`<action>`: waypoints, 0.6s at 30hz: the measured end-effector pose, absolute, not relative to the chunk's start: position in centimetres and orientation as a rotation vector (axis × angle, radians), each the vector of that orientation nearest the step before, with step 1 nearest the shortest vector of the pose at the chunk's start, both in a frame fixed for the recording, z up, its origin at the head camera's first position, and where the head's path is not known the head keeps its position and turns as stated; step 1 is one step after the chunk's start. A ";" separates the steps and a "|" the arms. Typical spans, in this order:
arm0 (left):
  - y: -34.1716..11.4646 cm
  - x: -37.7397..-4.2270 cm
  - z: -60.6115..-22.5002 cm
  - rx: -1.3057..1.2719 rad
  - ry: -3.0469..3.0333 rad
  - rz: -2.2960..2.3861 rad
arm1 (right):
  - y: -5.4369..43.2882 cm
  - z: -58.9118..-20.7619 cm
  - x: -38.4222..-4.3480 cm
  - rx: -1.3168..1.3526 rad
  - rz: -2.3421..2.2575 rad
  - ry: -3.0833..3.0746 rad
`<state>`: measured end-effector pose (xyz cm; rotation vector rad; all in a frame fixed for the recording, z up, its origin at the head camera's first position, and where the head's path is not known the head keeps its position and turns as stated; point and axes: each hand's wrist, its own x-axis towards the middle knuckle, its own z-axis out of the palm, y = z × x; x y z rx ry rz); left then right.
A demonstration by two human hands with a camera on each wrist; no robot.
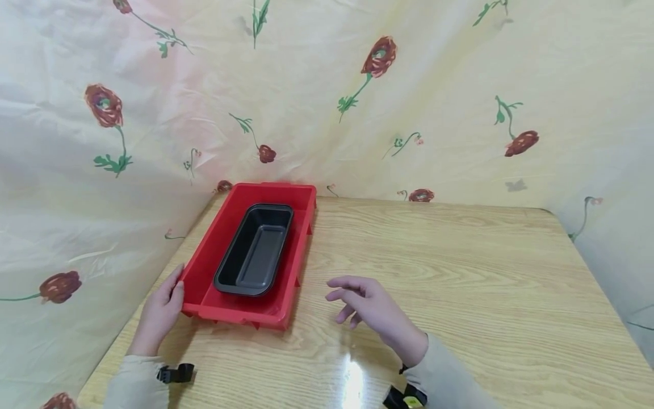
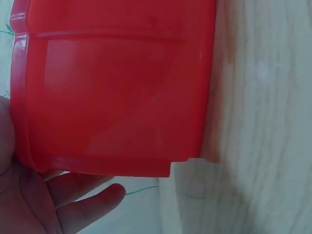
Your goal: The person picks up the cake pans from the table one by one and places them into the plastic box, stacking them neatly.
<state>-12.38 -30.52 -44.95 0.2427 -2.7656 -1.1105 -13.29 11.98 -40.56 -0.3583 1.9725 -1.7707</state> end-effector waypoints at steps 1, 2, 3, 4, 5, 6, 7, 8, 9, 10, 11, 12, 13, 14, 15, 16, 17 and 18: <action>-30.5 -12.3 -44.8 0.233 -2.769 -1.069 | 12.2 -40.6 -13.2 -0.357 -1.772 1.977; -30.4 -12.3 -44.7 0.226 -2.772 -1.038 | 12.4 -40.7 -13.2 -0.356 -1.774 1.982; -30.3 -12.3 -44.6 0.214 -2.776 -1.012 | 12.5 -40.7 -13.1 -0.355 -1.776 1.988; -30.3 -12.2 -44.5 0.201 -2.780 -0.985 | 12.7 -40.7 -13.1 -0.356 -1.777 1.995; -30.2 -12.2 -44.4 0.183 -2.784 -0.963 | 12.8 -40.8 -13.1 -0.356 -1.778 2.001; -30.1 -12.2 -44.3 0.164 -2.785 -0.947 | 13.0 -40.8 -13.0 -0.355 -1.778 2.008; -29.9 -12.3 -44.3 0.145 -2.786 -0.937 | 13.1 -40.8 -12.9 -0.355 -1.778 2.014; -29.8 -12.3 -44.2 0.122 -2.785 -0.928 | 13.3 -40.8 -12.9 -0.347 -1.778 2.021; -29.7 -12.3 -44.1 0.101 -2.785 -0.919 | 13.5 -40.8 -12.8 -0.342 -1.778 2.027; -29.6 -12.4 -44.1 0.086 -2.783 -0.904 | 13.6 -40.8 -12.8 -0.337 -1.777 2.033; -29.5 -12.4 -44.0 0.076 -2.783 -0.893 | 13.8 -40.8 -12.8 -0.329 -1.777 2.038; -29.3 -12.5 -43.9 0.069 -2.783 -0.879 | 14.0 -40.8 -12.8 -0.331 -1.777 2.044; -29.2 -12.5 -43.8 0.070 -2.785 -0.869 | 14.2 -40.8 -12.7 -0.323 -1.782 2.046; -29.0 -12.5 -43.7 0.069 -2.787 -0.854 | 14.3 -40.8 -12.7 -0.322 -1.785 2.052; -28.9 -12.6 -43.6 0.070 -2.790 -0.834 | 14.5 -40.8 -12.7 -0.329 -1.791 2.056; -28.7 -12.6 -43.5 0.071 -2.791 -0.816 | 14.7 -40.8 -12.7 -0.337 -1.794 2.063; -28.5 -12.6 -43.4 0.070 -2.792 -0.802 | 14.8 -40.8 -12.7 -0.342 -1.798 2.068; -28.3 -12.6 -43.3 0.062 -2.789 -0.787 | 15.0 -40.9 -12.7 -0.349 -1.802 2.074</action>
